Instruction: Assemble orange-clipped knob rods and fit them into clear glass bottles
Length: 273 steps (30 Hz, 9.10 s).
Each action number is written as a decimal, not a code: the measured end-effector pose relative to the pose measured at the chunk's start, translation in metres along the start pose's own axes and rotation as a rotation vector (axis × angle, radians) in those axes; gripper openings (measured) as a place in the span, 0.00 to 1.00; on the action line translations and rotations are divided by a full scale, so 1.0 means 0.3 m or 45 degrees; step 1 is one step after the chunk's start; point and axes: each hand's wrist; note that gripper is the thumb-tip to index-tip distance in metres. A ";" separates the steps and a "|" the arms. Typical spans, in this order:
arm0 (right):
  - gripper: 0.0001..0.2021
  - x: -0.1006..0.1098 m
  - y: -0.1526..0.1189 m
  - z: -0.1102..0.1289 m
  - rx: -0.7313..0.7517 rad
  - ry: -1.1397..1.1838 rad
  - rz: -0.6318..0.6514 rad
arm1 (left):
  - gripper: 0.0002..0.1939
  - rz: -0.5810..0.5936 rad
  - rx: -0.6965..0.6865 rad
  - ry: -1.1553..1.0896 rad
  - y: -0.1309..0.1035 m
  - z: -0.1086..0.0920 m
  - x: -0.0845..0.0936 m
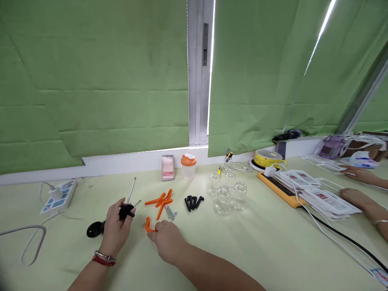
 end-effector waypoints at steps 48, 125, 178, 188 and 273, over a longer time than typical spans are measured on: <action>0.12 0.091 -0.219 -0.230 -0.722 2.380 -0.739 | 0.19 0.961 -0.116 -0.250 -0.094 -0.076 -0.076; 0.24 0.081 -0.243 -0.221 -0.442 1.987 -0.294 | 0.21 1.079 -0.143 -0.255 -0.097 -0.066 -0.085; 0.17 0.125 -0.239 -0.155 -0.286 1.636 -0.171 | 0.28 1.007 -0.309 -0.288 -0.130 -0.088 -0.097; 0.18 0.140 -0.236 -0.144 -0.293 1.670 -0.145 | 0.24 1.068 -0.222 -0.416 -0.121 -0.132 -0.084; 0.15 0.094 -0.138 -0.058 -0.093 -0.036 -0.165 | 0.12 0.670 1.088 -1.657 -0.067 -0.104 -0.091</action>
Point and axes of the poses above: each hand's wrist, its own y-axis towards the middle knuckle, its own x-axis out of the back of the hand, z = x × y, and after that the axes turned 5 degrees about x, right-handed
